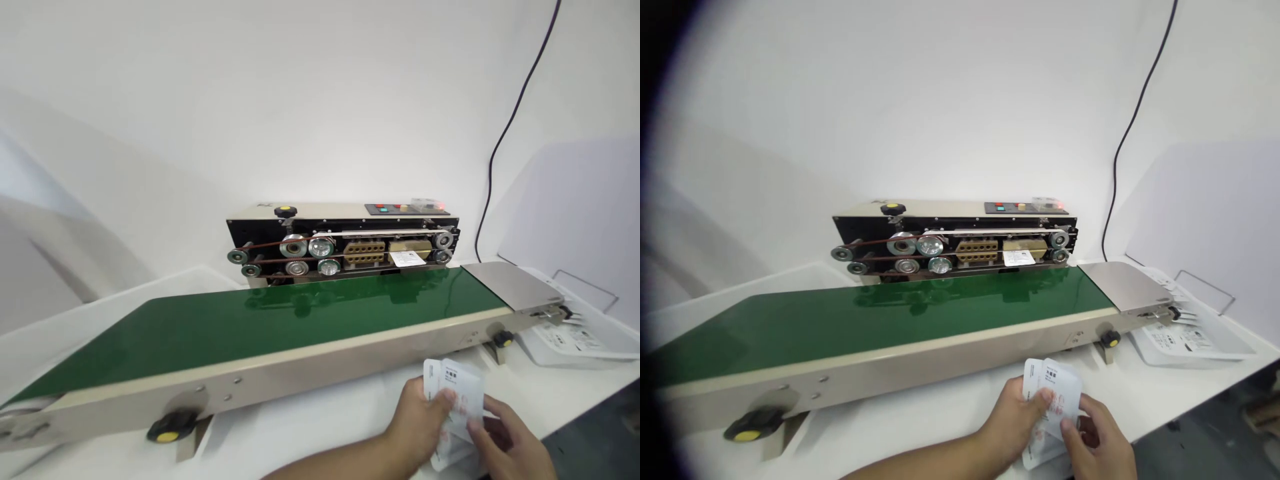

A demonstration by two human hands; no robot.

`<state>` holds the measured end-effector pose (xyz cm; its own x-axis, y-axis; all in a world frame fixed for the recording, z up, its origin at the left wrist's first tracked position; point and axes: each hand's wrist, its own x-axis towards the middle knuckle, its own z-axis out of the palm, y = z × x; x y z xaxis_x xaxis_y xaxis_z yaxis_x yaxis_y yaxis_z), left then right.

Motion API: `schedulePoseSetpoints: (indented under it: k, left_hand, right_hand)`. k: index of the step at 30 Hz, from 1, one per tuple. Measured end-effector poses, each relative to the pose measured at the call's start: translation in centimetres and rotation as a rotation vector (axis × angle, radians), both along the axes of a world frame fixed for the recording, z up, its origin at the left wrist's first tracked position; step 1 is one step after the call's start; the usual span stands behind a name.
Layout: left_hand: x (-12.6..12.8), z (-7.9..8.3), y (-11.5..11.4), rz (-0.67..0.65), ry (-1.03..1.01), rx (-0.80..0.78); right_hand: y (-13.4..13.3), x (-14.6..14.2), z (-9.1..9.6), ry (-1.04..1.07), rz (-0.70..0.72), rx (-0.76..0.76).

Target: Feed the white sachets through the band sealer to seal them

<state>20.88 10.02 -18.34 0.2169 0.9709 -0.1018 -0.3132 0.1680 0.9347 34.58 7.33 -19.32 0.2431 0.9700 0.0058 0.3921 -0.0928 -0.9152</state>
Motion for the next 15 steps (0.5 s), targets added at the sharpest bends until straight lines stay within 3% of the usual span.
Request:
schedulePoseSetpoints:
  k: [3, 7, 11, 15]
  left_hand:
    - [-0.1, 0.1, 0.0, -0.019, 0.059, 0.009]
    - [-0.2, -0.3, 0.2, -0.015, 0.028, 0.002]
    - [-0.2, -1.1, 0.6, -0.028, -0.011, 0.014]
    - [-0.2, -1.5, 0.7, -0.015, 0.006, 0.017]
  right_hand:
    - [0.6, 0.0, 0.7, 0.147, 0.079, -0.133]
    - [1.3, -0.1, 1.6, 0.389, 0.149, -0.129]
    - [1.6, -0.3, 1.8, 0.585, 0.088, -0.151]
    - [1.7, 0.6, 1.6, 0.636, -0.008, -0.123]
